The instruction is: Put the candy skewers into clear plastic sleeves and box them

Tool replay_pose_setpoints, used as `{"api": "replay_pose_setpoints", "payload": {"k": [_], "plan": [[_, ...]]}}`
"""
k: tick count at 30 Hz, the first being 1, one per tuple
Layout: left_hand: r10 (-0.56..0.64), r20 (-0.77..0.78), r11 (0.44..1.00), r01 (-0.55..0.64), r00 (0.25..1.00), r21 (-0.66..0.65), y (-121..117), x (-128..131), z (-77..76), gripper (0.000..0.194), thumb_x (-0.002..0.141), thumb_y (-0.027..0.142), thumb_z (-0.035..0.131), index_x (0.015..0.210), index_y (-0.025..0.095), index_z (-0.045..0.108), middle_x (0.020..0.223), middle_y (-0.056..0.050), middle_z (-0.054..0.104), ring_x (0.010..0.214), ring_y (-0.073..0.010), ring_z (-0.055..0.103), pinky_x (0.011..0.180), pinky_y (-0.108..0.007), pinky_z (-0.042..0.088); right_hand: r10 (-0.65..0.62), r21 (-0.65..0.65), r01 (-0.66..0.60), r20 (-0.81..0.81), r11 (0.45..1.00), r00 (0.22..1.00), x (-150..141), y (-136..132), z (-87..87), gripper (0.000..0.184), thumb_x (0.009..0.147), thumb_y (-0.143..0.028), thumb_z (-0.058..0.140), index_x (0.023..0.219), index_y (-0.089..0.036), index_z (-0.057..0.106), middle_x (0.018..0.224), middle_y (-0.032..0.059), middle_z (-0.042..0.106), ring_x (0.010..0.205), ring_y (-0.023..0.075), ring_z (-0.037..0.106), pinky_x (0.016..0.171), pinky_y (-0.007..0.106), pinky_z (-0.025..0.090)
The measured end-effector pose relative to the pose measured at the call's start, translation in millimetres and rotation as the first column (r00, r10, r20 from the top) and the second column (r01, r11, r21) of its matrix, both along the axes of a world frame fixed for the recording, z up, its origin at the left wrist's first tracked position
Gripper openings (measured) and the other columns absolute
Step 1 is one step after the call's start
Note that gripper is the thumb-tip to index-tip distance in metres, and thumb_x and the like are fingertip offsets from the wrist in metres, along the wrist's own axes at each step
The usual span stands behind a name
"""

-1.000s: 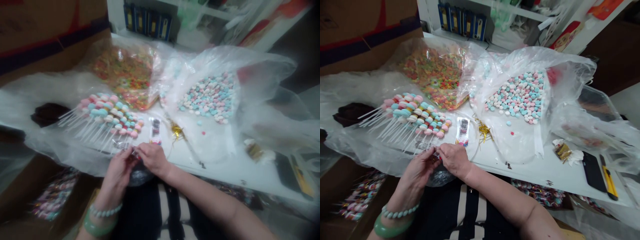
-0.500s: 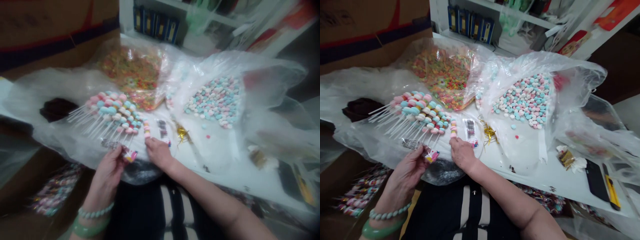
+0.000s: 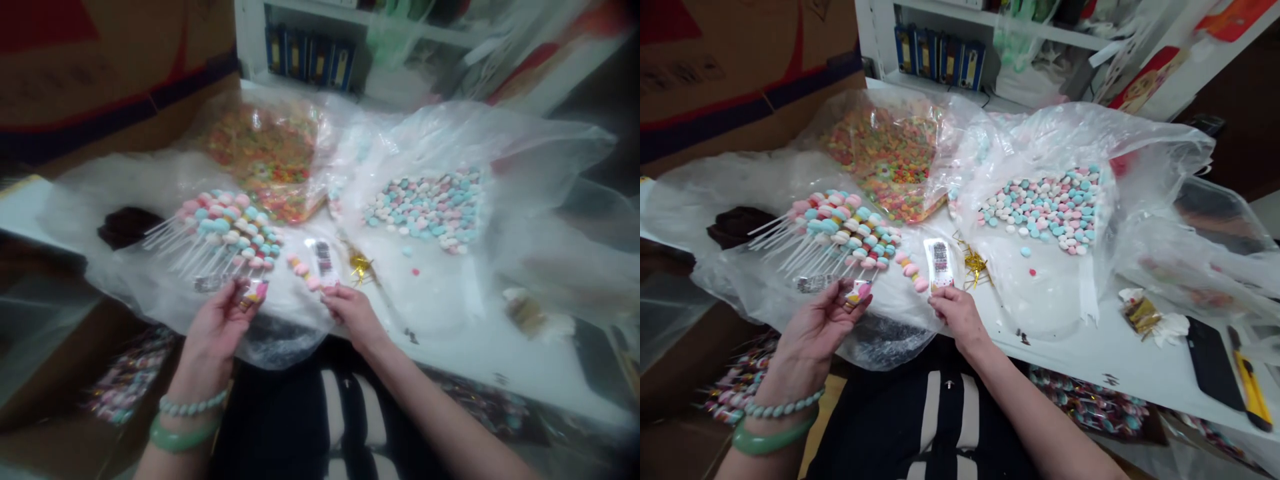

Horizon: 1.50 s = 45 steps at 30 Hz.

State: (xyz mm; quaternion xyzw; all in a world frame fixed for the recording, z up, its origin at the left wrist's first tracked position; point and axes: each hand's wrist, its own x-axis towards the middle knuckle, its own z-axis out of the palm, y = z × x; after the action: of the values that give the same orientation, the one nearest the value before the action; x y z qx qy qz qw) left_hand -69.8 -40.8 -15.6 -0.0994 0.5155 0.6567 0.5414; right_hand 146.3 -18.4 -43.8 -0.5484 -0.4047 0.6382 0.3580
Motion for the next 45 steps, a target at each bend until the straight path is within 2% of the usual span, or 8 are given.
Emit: {"api": "replay_pose_setpoints", "payload": {"k": [11,18,22,25,30,34,38,45], "plan": [[-0.081,0.018,0.996,0.080,0.997,0.036,9,13,2.4,0.017,0.093,0.008,0.053,0.085,0.016,0.065,0.082,-0.004,0.071,0.075,-0.0183,0.071,0.076,-0.042,0.062,0.021,0.185,-0.043,0.123,0.982,0.992,40,-37,9.8,0.014,0.073,-0.032,0.063,0.064,-0.021,0.062,0.059,-0.0027,0.051,0.060,0.0144,0.044,0.060,0.028,0.036],[-0.226,-0.283,0.969,0.245,0.932,0.035,20,28,2.1,0.027,0.062,-0.007,0.059,0.078,0.015,0.064,0.084,-0.008,0.071,0.072,-0.0194,0.069,0.065,-0.030,0.058,-0.083,0.359,-0.097,0.456,0.928,0.886,53,-16,-12.6,0.017,0.082,-0.030,0.054,0.067,-0.022,0.060,0.065,-0.0018,0.057,0.067,0.0167,0.052,0.066,0.028,0.036],[-0.274,-0.622,0.929,0.368,0.734,0.025,43,45,-11.6,0.029,0.057,-0.001,0.063,0.078,0.018,0.063,0.072,0.001,0.062,0.050,-0.0088,0.050,0.047,-0.019,0.037,-0.085,0.411,-0.195,0.572,0.891,0.816,49,-6,-13.9,0.018,0.086,-0.026,0.050,0.072,-0.022,0.061,0.073,0.0003,0.063,0.073,0.0177,0.057,0.069,0.028,0.037],[-0.358,-0.809,0.890,0.433,0.466,-0.145,69,50,-25.0,0.030,0.058,0.008,0.072,0.085,0.020,0.067,0.067,0.002,0.057,0.058,-0.0132,0.050,0.053,-0.022,0.034,-0.110,0.442,-0.247,0.640,0.862,0.760,45,-4,-15.8,0.020,0.088,-0.022,0.047,0.075,-0.022,0.062,0.076,0.0017,0.065,0.074,0.0178,0.059,0.070,0.028,0.038],[-0.454,-0.889,0.798,0.469,0.056,-0.378,101,49,-35.2,0.011,0.066,0.011,0.067,0.063,0.021,0.063,0.062,-0.002,0.056,0.067,-0.0215,0.049,0.063,-0.030,0.029,-0.142,0.487,-0.374,0.737,0.789,0.660,41,-1,-19.7,0.023,0.091,-0.019,0.045,0.081,-0.021,0.065,0.078,0.0040,0.066,0.074,0.0183,0.059,0.069,0.028,0.037],[-0.492,-0.864,0.723,0.501,-0.108,-0.475,102,49,-40.9,0.029,0.072,0.014,0.061,0.047,0.022,0.049,0.052,-0.002,0.047,0.059,-0.0201,0.041,0.060,-0.033,0.023,-0.128,0.493,-0.458,0.772,0.740,0.623,38,5,-24.3,0.021,0.089,-0.015,0.047,0.088,-0.020,0.068,0.081,0.0050,0.068,0.076,0.0189,0.060,0.069,0.028,0.037],[-0.461,-0.886,0.747,0.513,-0.058,-0.422,93,51,-51.0,0.028,0.075,0.018,0.061,0.052,0.022,0.046,0.052,0.001,0.047,0.055,-0.0167,0.041,0.056,-0.031,0.025,-0.066,0.476,-0.479,0.756,0.738,0.651,36,7,-32.5,0.022,0.090,-0.014,0.047,0.089,-0.019,0.069,0.087,0.0063,0.070,0.081,0.0195,0.062,0.072,0.028,0.039],[-0.661,-0.612,0.698,0.656,0.434,-0.288,82,51,-41.8,0.012,0.080,0.030,0.065,0.087,0.019,0.064,0.054,0.000,0.059,0.041,-0.0143,0.046,0.039,-0.023,0.028,-0.036,0.422,-0.278,0.600,0.863,0.799,40,3,-34.4,0.017,0.089,-0.019,0.050,0.082,-0.021,0.065,0.081,0.0023,0.067,0.078,0.0179,0.061,0.073,0.027,0.040]]}}
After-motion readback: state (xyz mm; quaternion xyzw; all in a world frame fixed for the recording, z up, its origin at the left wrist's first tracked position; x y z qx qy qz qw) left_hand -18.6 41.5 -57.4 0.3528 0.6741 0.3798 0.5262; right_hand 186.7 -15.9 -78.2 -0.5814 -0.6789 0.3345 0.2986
